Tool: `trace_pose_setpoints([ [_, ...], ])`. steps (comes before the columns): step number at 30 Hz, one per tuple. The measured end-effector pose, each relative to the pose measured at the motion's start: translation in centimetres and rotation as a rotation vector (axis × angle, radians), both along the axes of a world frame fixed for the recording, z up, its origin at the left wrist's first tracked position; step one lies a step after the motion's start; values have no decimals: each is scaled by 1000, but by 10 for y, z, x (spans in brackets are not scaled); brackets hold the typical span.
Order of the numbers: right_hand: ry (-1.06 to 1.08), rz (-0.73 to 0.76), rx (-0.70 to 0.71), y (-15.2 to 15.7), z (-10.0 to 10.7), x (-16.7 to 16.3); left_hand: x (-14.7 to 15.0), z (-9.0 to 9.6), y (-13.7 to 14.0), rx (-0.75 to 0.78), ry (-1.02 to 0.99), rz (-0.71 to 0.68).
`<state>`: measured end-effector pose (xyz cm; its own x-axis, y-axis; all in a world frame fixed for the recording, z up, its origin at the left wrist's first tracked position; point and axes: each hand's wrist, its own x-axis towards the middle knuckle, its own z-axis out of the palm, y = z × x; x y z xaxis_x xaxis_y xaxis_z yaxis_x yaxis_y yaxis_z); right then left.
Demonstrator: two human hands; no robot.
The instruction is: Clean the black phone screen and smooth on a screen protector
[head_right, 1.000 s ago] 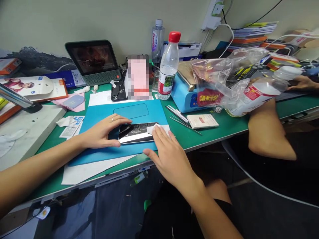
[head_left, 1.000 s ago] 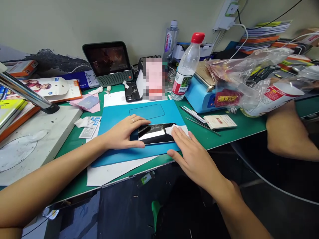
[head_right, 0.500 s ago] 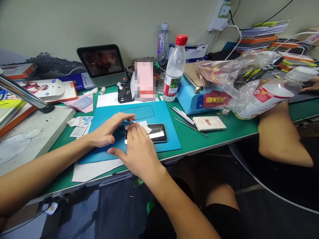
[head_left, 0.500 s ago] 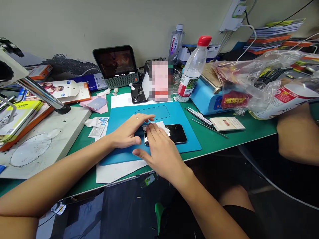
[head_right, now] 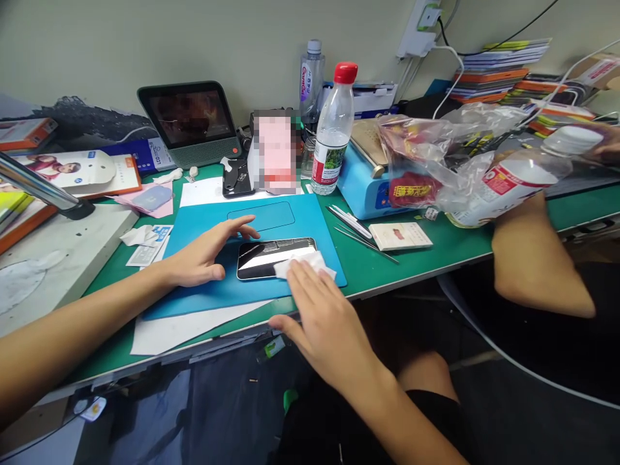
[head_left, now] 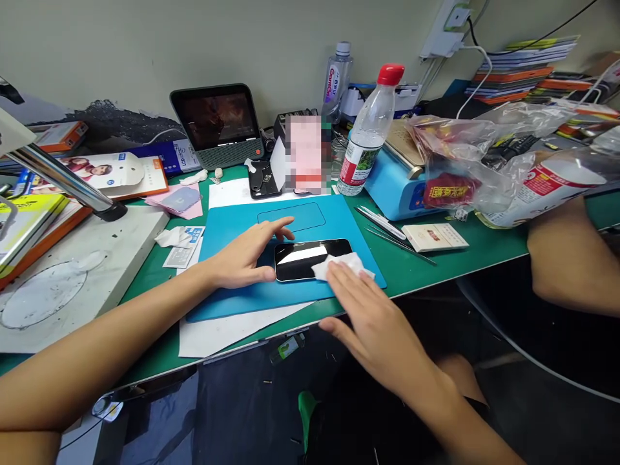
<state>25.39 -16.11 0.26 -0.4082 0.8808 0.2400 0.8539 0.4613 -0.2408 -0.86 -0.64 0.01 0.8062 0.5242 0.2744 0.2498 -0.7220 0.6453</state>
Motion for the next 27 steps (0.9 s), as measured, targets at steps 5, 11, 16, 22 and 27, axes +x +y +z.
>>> trace_pose_setpoints([
  [5,21,-36,-25,4,-3,24,1,2,0,-1,17,11],
  [11,39,-81,-103,44,5,19,2,4,0,10,14,7],
  [16,35,-24,-98,61,9,-14,1,1,0,-7,-43,10],
  [22,80,83,-51,60,5,-79,-1,-4,3,-35,-161,-49],
  [27,72,109,-39,37,2,-83,-2,-2,3,-52,-95,-76],
])
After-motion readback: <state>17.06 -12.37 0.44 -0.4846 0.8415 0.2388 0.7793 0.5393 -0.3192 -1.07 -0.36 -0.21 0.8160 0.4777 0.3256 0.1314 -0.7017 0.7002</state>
